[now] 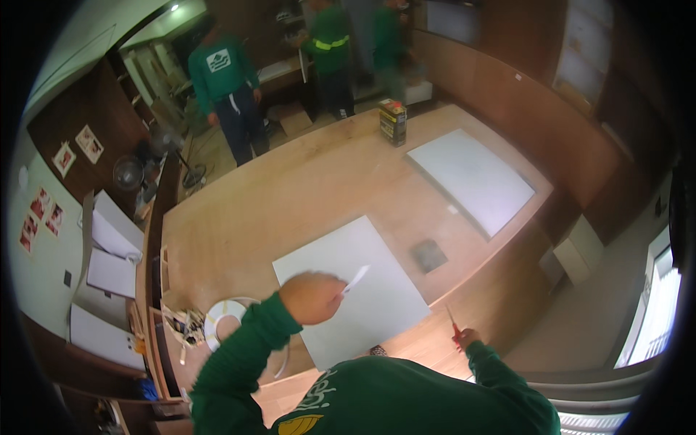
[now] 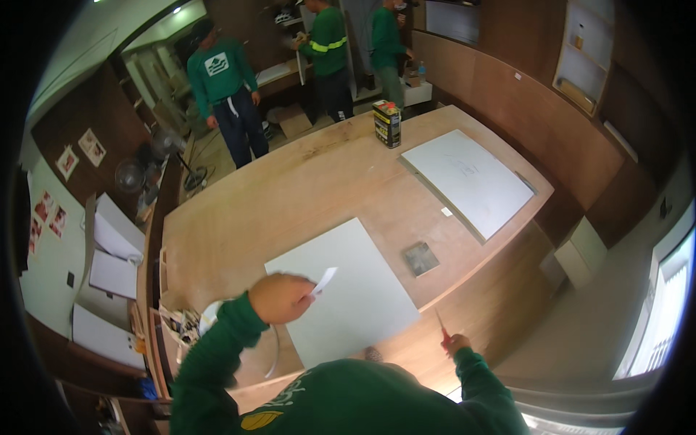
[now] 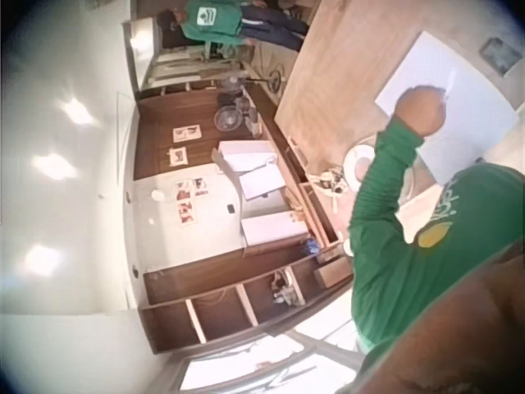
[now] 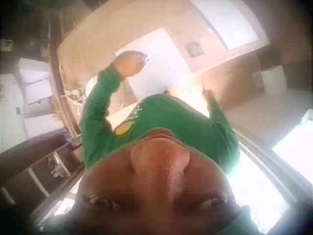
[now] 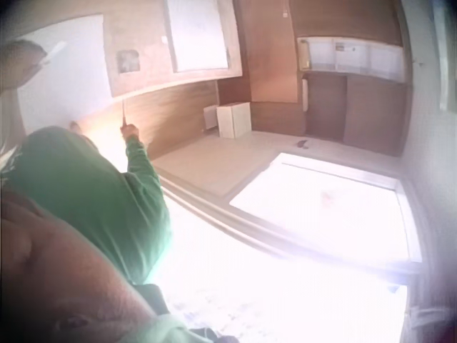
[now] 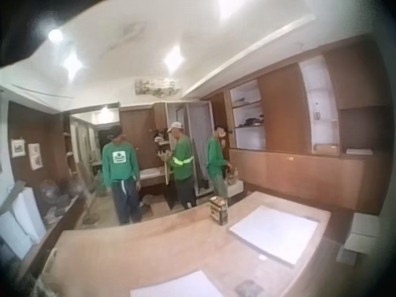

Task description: The person peels and cuts pieces of adhesive tape using scissors, then applies the tape along the edges of white square boards on a large production table.

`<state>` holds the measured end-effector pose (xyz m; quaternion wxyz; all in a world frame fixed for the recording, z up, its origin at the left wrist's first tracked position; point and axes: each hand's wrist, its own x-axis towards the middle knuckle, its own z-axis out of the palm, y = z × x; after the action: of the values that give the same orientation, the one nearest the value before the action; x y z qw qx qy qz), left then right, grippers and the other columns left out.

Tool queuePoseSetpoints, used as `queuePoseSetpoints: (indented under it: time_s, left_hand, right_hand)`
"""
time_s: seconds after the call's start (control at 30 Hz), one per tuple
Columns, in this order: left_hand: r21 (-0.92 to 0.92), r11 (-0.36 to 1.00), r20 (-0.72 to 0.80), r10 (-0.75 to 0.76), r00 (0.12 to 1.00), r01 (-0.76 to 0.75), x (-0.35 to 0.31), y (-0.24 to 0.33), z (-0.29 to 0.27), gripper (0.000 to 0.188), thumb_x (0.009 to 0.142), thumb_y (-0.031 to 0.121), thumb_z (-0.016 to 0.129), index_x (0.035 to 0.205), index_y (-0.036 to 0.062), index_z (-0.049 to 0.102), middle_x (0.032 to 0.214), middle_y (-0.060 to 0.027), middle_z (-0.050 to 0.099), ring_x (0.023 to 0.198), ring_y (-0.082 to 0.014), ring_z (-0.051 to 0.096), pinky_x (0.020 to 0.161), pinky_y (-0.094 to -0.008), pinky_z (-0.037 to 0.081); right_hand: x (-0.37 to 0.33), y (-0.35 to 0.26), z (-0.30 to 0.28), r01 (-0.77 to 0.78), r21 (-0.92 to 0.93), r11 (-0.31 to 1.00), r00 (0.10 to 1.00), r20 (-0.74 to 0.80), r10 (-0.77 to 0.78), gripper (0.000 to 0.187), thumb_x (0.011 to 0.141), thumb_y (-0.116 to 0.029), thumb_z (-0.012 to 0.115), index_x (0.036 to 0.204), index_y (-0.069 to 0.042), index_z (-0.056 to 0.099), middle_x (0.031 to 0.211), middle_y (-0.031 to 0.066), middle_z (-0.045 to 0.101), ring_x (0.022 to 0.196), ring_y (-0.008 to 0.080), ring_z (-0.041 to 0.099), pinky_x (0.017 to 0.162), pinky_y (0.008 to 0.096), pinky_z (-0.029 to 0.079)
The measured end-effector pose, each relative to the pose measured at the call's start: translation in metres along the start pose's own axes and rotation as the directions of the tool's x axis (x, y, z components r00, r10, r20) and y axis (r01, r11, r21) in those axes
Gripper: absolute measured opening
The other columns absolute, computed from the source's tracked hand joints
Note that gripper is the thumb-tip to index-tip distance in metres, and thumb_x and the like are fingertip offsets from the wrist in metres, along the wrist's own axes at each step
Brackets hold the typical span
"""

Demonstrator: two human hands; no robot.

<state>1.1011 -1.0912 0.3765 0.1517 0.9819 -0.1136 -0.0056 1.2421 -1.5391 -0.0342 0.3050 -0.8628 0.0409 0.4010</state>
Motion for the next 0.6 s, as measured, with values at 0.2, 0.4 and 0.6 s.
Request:
queuePoseSetpoints:
  time_s: [0.2,0.4,0.6]
  left_hand:
    - [0.251,0.894,-0.045,0.394,0.918,-0.371,0.048,0.105,-0.113,0.013,0.073,0.014,0.059,0.078,0.0043,0.065,0.075,-0.0131,0.063,0.069,-0.0328,0.065,0.06,-0.0429,0.052]
    - [0.451,0.89,0.153,0.005,0.988,-0.074,0.05,0.193,-0.144,0.014,0.071,0.017,0.061,0.075,0.0044,0.064,0.072,-0.0121,0.062,0.064,-0.0307,0.064,0.056,-0.0398,0.051]
    - [0.514,0.851,-0.007,-0.125,0.992,0.111,0.047,0.203,-0.134,0.014,0.07,0.018,0.062,0.074,0.0049,0.065,0.07,-0.0115,0.061,0.063,-0.0301,0.063,0.057,-0.0402,0.051]
  right_hand:
    - [-0.041,0.008,0.0,-0.178,0.094,0.98,0.983,0.072,0.171,0.033,0.088,-0.031,0.064,0.074,-0.001,0.061,0.066,0.0107,0.062,0.053,0.0197,0.062,0.046,0.0321,0.05]
    - [-0.032,0.015,-0.009,-0.211,0.046,0.977,0.976,0.067,0.207,0.031,0.089,-0.028,0.064,0.079,0.001,0.061,0.069,0.0126,0.062,0.053,0.0201,0.061,0.045,0.0313,0.05]
    - [-0.017,0.033,-0.014,-0.265,0.073,0.961,0.962,0.092,0.258,0.03,0.089,-0.027,0.064,0.079,0.0,0.06,0.068,0.0122,0.061,0.053,0.0196,0.06,0.045,0.0314,0.05]
